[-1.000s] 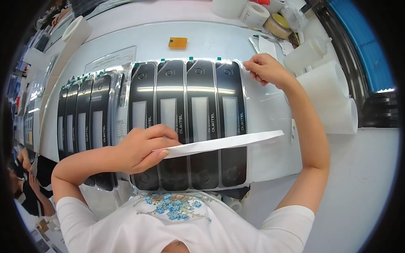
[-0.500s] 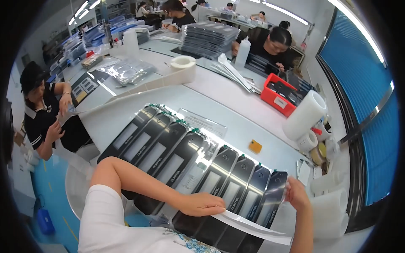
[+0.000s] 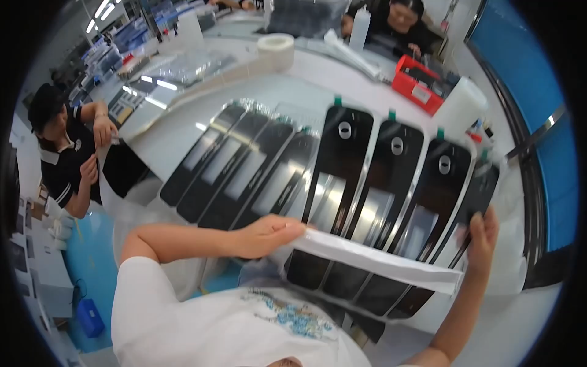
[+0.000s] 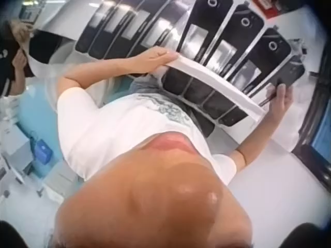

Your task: Applying small green and white adhesive labels or tabs to the top edge of black electronic device housings.

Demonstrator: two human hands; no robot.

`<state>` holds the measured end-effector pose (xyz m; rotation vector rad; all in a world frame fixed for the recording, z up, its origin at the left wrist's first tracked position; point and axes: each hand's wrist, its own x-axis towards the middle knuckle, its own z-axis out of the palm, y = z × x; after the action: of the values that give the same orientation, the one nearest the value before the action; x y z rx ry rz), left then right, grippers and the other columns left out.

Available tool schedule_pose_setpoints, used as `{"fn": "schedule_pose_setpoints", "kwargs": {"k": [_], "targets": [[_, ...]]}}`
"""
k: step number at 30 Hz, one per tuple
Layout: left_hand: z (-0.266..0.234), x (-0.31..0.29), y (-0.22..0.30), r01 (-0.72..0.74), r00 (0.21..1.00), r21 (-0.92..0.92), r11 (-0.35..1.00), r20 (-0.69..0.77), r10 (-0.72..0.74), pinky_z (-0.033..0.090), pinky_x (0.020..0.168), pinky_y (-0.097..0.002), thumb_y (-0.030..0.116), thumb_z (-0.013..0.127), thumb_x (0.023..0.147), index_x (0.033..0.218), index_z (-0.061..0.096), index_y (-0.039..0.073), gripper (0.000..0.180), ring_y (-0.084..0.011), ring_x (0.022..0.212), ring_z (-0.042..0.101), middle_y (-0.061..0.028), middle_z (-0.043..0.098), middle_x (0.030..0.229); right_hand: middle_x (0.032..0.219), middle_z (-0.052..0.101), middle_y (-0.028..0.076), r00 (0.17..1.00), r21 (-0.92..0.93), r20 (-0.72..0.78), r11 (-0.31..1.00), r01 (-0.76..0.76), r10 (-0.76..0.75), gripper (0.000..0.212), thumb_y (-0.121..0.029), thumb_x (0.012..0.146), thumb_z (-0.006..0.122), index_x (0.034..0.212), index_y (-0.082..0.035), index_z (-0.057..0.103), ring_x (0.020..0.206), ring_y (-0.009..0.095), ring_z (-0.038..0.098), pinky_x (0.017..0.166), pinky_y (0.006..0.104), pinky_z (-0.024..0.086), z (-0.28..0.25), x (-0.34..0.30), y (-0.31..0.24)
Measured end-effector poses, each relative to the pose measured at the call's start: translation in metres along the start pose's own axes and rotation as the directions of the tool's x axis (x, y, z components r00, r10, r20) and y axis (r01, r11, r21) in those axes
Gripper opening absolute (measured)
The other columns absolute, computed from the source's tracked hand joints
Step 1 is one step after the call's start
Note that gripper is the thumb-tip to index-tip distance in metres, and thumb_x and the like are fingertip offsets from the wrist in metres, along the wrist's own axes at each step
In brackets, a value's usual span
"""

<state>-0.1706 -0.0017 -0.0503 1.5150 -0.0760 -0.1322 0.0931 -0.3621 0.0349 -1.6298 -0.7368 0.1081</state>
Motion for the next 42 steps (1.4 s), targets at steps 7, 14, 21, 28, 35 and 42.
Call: {"fn": "schedule_pose_setpoints", "kwargs": {"k": [7, 14, 21, 28, 35, 42], "targets": [[-0.110, -0.055, 0.062, 0.067, 0.795, -0.060, 0.996, -0.600, -0.090, 0.047, 0.079, -0.0261, 0.031, 0.047, 0.101, 0.099, 0.067, -0.003, 0.039, -0.0109, 0.085, 0.060, -0.0082, 0.069, 0.091, 0.083, 0.070, 0.003, 0.838, -0.049, 0.402, 0.922, -0.383, 0.369, 0.024, -0.029, 0.099, 0.053, 0.098, -0.006, 0.059, 0.067, 0.005, 0.061, 0.047, 0.0191, 0.045, 0.159, 0.069, -0.018], [-0.213, -0.122, 0.057, 0.403, 0.750, 0.130, 0.906, -0.614, -0.245, 0.045, 0.063, -0.0235, 0.035, 0.046, 0.101, 0.102, 0.068, 0.006, 0.037, -0.0091, 0.080, 0.060, -0.0006, 0.070, 0.092, 0.086, 0.071, 0.012, 0.680, -0.071, 0.593, 0.870, -0.488, 0.430, 0.036, -0.034, 0.097, 0.058, 0.079, -0.002, 0.056, 0.056, 0.011, 0.057, 0.056, 0.0262, 0.054, 0.297, 0.096, 0.032], [-0.226, -0.137, 0.056, 0.296, 0.686, 0.185, 0.937, -0.724, -0.074, 0.053, 0.083, -0.0263, 0.038, 0.055, 0.097, 0.109, 0.065, 0.000, 0.041, -0.0123, 0.094, 0.060, -0.0066, 0.064, 0.106, 0.056, 0.057, 0.004, 0.699, -0.400, 0.519, 0.863, -0.309, 0.491, 0.045, -0.041, 0.099, 0.052, 0.077, -0.003, 0.058, 0.042, 0.009, 0.052, 0.040, 0.0221, 0.038, 0.264, 0.094, 0.037], [-0.161, -0.070, 0.099, 0.005, 0.929, 0.152, 0.988, -0.366, 0.051, 0.041, 0.055, -0.0197, 0.039, 0.043, 0.104, 0.096, 0.063, 0.005, 0.040, -0.0054, 0.060, 0.051, -0.0018, 0.062, 0.069, 0.079, 0.062, 0.002, 0.891, -0.132, 0.352, 0.957, -0.258, 0.289, 0.030, -0.031, 0.100, 0.048, 0.093, -0.006, 0.063, 0.071, 0.008, 0.058, 0.058, 0.0226, 0.047, 0.192, 0.098, 0.010], [-0.050, 0.032, 0.077, -0.184, 0.783, 0.790, 0.584, -0.241, 0.573, 0.045, 0.051, -0.0260, 0.015, 0.057, 0.097, 0.141, 0.047, 0.003, 0.047, -0.0107, 0.052, 0.055, -0.0073, 0.063, 0.065, 0.069, 0.057, 0.001, 0.991, -0.307, 0.122, 0.947, 0.096, -0.061, 0.024, -0.018, 0.098, 0.057, 0.082, -0.001, 0.064, 0.063, 0.006, 0.048, 0.058, 0.0238, 0.041, 0.142, 0.065, -0.005], [0.009, 0.073, 0.036, -0.311, 0.593, 0.789, -0.530, 0.597, 0.540, 0.037, 0.046, -0.0206, 0.018, 0.068, 0.080, 0.137, 0.056, 0.020, 0.058, -0.0072, 0.055, 0.045, 0.0034, 0.044, 0.071, 0.091, 0.065, 0.008, 0.792, 0.303, 0.462, 0.767, -0.565, 0.400, 0.036, -0.032, 0.101, 0.051, 0.114, 0.000, 0.060, 0.073, 0.010, 0.062, 0.061, 0.0223, 0.052, 0.138, 0.018, 0.004]]}}
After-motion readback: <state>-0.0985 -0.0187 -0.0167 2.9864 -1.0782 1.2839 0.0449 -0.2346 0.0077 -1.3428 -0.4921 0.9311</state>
